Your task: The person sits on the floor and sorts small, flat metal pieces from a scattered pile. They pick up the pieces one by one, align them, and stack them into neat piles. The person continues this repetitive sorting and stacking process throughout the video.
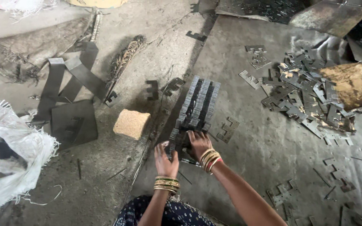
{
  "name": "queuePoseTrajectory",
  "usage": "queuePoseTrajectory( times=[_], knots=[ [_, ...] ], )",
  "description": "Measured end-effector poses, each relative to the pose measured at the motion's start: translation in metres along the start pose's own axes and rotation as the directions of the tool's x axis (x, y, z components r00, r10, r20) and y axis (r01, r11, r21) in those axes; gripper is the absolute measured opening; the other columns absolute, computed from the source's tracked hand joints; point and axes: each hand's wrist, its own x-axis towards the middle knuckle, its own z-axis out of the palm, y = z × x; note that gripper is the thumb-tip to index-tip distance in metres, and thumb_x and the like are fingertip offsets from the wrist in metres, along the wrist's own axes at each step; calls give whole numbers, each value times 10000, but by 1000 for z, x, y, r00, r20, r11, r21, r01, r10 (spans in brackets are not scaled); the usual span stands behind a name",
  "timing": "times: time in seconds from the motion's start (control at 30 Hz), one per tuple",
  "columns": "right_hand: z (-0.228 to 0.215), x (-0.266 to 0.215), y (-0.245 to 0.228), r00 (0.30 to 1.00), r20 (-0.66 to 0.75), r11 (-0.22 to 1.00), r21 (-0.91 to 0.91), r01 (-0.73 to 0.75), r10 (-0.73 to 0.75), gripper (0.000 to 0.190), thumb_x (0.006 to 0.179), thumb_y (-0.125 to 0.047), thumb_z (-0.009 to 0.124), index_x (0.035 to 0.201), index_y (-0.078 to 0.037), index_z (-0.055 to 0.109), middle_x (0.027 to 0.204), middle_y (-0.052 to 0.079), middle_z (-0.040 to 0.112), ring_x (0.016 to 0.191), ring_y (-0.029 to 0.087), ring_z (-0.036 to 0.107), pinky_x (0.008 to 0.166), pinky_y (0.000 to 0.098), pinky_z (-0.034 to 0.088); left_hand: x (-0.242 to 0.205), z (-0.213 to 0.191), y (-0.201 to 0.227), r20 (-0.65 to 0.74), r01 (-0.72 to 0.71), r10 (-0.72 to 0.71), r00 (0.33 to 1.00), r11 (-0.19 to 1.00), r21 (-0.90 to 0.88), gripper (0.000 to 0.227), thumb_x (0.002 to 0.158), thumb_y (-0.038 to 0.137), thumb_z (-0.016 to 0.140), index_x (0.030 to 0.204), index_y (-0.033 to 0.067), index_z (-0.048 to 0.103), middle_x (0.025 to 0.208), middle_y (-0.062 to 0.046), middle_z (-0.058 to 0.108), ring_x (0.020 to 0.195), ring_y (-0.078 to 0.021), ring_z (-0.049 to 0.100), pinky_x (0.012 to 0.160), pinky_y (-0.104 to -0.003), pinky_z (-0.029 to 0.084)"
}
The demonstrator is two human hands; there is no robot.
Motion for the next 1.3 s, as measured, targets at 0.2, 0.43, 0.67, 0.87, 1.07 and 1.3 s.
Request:
queuePoseTrajectory(
  times=[0.2, 0.43, 0.67, 0.87, 1.07, 1.3],
  knots=[
    [-24, -11, -12, 930, -42, 931, 47, -362, 364, 1071, 642, -368, 921, 1509, -153, 330, 1544, 141, 350, 1441, 349, 301, 1192, 572, 201, 55, 26, -15, 151, 261, -215, 965, 863, -433, 756, 962, 514, 559, 1547, 68, 384, 1621, -184, 334, 1497, -315, 292, 1182, -417, 270],
    [18, 10, 2, 746, -79, 608, 640, -470, 661, 1477, 487, -291, 992, 1582, 28, 54, 1613, 250, 259, 1480, 401, 333, 1195, 405, 346, 156, 80, -33, 359, 173, 39, 933, 823, -541, 822, 1026, 632, 309, 1578, 23, 290, 1687, -145, 241, 1576, -249, 202, 1264, -341, 148],
    [43, 26, 21, 812, 25, 549, 725, -417, 584, 1402, 583, -298, 965, 1570, 55, 33, 1610, 307, 245, 1411, 435, 404, 1125, 400, 446, 176, 105, -22, 485, 265, -28, 874, 865, -427, 916, 962, 729, 267, 1561, 43, 370, 1649, -117, 343, 1555, -253, 280, 1249, -340, 186],
    [48, -9, 59, 899, -13, 825, 403, -397, 439, 1335, 607, -314, 989, 1498, 66, 70, 1550, 322, 247, 1401, 483, 354, 1118, 472, 373, 151, 76, 13, 352, 203, -139, 926, 968, -150, 766, 1004, 639, 357, 1532, 96, 477, 1557, -195, 456, 1429, -368, 395, 1186, -425, 304],
    [55, -158, 192, 830, -68, 737, 504, -450, 554, 756, 676, -154, 866, 1324, -40, 493, 1309, 180, 558, 1117, 286, 573, 927, 401, 510, 50, 6, 49, -41, -342, 341, 939, 917, -208, 590, 988, 403, 664, 1384, -27, 579, 1419, -314, 560, 1279, -489, 562, 1019, -490, 491],
    [-60, -425, 279, -21, 98, -80, 649, -756, 995, 259, 871, -258, 703, 1041, -69, 754, 1000, 140, 757, 896, 279, 739, 734, 395, 583, 3, -1, 62, 168, -475, 469, 867, 880, -10, 392, 859, 392, 733, 1138, 118, 701, 1182, -190, 701, 1082, -388, 683, 885, -469, 569]
  ],
)
